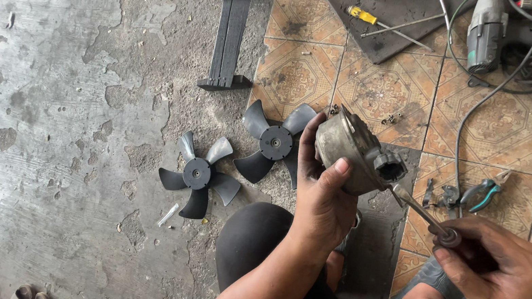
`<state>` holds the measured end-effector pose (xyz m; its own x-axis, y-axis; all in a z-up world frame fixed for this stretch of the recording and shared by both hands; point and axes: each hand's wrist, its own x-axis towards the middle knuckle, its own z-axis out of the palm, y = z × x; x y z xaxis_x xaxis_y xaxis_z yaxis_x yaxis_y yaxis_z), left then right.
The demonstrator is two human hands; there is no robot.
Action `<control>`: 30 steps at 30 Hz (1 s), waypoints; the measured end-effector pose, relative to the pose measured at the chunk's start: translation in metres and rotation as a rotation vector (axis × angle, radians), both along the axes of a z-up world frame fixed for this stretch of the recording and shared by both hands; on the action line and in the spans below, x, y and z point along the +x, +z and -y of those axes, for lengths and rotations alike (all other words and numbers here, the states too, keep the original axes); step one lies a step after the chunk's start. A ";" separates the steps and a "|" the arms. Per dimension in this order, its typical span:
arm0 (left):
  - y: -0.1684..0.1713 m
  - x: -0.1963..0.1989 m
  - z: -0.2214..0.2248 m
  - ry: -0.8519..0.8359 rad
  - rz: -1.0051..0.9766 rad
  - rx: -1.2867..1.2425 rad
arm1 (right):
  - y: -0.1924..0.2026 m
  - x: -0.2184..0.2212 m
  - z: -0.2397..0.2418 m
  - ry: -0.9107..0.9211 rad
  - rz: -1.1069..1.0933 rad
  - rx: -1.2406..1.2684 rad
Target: The person sits on the floor and uses a screwdriver to pry and adjust parts of a cylindrical motor housing. They rotate the motor to access different sides and later use pliers to grip a component on the housing. Two fan blades and other tools are visible nearby on the floor.
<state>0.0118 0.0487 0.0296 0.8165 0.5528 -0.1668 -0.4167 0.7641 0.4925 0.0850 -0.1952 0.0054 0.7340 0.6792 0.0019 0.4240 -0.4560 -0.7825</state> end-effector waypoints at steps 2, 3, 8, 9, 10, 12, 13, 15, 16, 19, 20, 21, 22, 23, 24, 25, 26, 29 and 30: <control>0.001 -0.001 0.000 -0.004 -0.001 -0.020 | -0.001 0.000 0.002 0.021 0.015 0.021; 0.001 -0.001 0.000 -0.005 0.001 -0.031 | -0.002 0.001 0.001 0.031 0.025 0.034; 0.002 0.000 -0.001 -0.002 -0.003 -0.025 | -0.004 0.001 0.001 0.065 0.016 0.075; 0.001 0.000 0.000 0.002 -0.003 -0.017 | -0.003 0.000 0.001 0.076 0.017 0.095; 0.001 0.000 0.000 0.007 -0.002 -0.008 | -0.003 0.000 0.000 0.074 0.023 0.097; 0.001 -0.001 0.001 0.012 0.002 -0.002 | -0.002 -0.001 0.000 0.068 0.033 0.101; 0.001 -0.001 0.000 0.015 0.005 0.002 | -0.001 -0.001 -0.001 0.060 0.043 0.100; 0.001 0.000 0.000 0.026 0.012 0.020 | 0.001 -0.002 -0.002 0.044 0.062 0.096; 0.002 0.000 0.000 0.032 0.015 0.027 | 0.003 -0.003 -0.002 0.022 0.037 0.076; 0.004 0.000 0.001 0.042 0.016 0.103 | 0.008 -0.005 -0.003 -0.021 -0.003 0.038; 0.005 0.000 0.000 0.011 0.018 0.072 | 0.009 -0.005 -0.004 -0.021 0.008 0.038; 0.005 0.000 0.000 -0.019 0.020 0.041 | 0.010 -0.005 -0.005 -0.022 0.019 0.038; 0.005 0.000 0.000 -0.050 0.023 0.010 | 0.011 -0.005 -0.006 -0.019 0.014 0.062; 0.004 -0.001 0.000 -0.074 -0.003 -0.014 | 0.011 -0.005 -0.007 -0.014 0.009 0.086; 0.002 -0.001 0.001 -0.097 -0.030 -0.038 | 0.011 -0.005 -0.008 -0.010 0.004 0.111; -0.002 -0.002 0.003 -0.119 -0.058 -0.063 | 0.010 -0.005 -0.008 -0.015 0.017 0.127; -0.006 -0.003 0.003 -0.158 -0.025 -0.153 | 0.009 -0.006 -0.009 -0.021 0.030 0.144; -0.025 -0.005 0.008 -0.269 0.006 -0.382 | 0.005 -0.009 -0.008 -0.114 0.001 0.043; -0.032 -0.005 0.010 -0.302 -0.028 -0.429 | 0.004 -0.008 -0.008 -0.160 -0.019 -0.015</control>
